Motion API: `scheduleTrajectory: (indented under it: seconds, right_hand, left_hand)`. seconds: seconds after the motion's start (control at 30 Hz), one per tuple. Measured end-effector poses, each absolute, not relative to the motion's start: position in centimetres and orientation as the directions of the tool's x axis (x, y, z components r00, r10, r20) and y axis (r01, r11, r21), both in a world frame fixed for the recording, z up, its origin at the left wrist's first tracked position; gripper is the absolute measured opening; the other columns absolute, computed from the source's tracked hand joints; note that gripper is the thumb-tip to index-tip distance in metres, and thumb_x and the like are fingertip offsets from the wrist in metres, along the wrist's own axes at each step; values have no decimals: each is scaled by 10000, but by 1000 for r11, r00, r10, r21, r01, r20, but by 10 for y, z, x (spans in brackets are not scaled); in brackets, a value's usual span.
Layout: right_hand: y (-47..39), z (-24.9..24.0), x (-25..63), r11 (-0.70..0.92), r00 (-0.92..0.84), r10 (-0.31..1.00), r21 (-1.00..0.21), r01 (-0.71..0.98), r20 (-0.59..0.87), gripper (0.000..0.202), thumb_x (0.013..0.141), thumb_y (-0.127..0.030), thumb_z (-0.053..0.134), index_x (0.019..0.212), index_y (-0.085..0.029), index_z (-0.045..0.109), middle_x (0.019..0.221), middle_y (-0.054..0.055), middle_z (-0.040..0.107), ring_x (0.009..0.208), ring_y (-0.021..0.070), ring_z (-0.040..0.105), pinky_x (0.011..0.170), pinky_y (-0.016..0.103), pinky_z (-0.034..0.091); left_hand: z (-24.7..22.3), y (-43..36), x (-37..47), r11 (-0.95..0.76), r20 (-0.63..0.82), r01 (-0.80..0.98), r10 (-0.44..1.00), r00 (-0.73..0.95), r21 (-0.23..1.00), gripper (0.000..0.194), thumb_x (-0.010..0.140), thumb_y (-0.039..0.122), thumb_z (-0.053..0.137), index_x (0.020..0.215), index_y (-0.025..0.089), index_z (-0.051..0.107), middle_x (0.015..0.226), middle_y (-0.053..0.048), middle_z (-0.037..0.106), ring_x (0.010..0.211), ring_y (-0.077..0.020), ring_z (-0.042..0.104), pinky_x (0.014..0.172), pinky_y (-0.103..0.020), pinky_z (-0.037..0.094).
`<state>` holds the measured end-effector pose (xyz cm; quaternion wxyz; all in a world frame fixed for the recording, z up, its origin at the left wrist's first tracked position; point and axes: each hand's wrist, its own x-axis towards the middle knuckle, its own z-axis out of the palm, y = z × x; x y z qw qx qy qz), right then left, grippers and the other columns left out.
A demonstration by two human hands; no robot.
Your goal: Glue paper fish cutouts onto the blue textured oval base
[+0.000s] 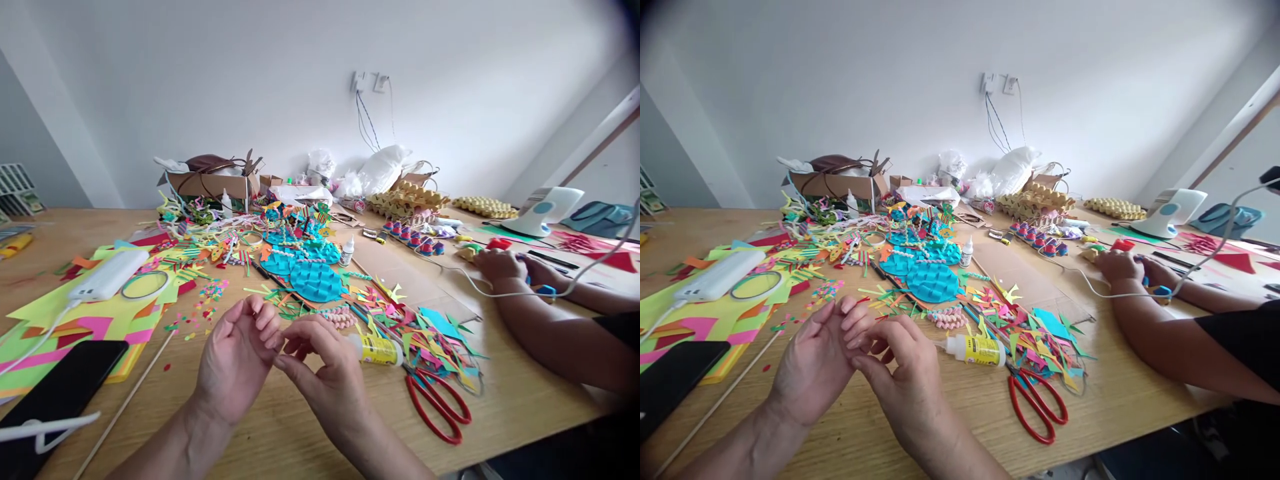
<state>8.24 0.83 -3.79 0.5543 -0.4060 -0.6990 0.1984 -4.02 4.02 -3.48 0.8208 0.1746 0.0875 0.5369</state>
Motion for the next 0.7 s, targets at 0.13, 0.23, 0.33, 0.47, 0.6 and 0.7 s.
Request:
scheduleTrajectory:
  seconds: [0.13,0.23,0.33,0.47,0.6,0.7]
  right_hand:
    - [10,-38,81,637,-59,729,-645,422,682,59,763,-136,607,787,-187,623,756,27,606,680,118,591,578,213,507]
    - [10,-40,83,679,-100,666,-544,492,740,117,815,-123,540,845,-186,634,803,50,643,752,131,616,644,221,521]
    - [8,-44,88,684,-156,638,-461,566,754,152,845,-112,487,868,-158,630,814,66,664,746,132,632,653,211,524]
    - [7,-49,91,627,-253,641,-305,717,725,196,862,-111,433,862,-128,628,824,94,670,734,166,639,629,253,524]
    - [8,-50,90,607,-263,639,-264,750,723,217,857,-105,413,788,-126,618,765,91,659,663,158,623,570,249,503]
    - [11,-48,89,624,-178,655,-393,676,734,193,825,-80,441,729,-131,600,714,75,643,646,140,608,575,230,492]
  left_hand:
    - [-35,40,-38,343,53,-854,918,393,393,266,880,174,300,689,150,484,634,19,330,569,-113,378,561,-247,421]
    - [-37,41,-37,314,52,-850,928,368,423,263,869,159,313,685,147,501,646,8,350,585,-119,390,567,-244,427]
    - [-40,42,-37,292,39,-838,937,348,460,254,860,160,331,685,146,515,653,0,364,594,-125,399,571,-244,431]
    - [-41,41,-36,267,50,-825,941,334,499,276,863,157,308,684,147,517,661,-9,378,610,-134,409,588,-253,439]
    - [-41,40,-35,272,49,-818,938,342,507,296,874,166,289,684,147,515,664,-14,392,620,-138,416,598,-258,445]
    - [-42,39,-35,278,37,-817,939,343,505,302,882,177,282,688,150,512,665,-10,386,613,-136,408,589,-259,442]
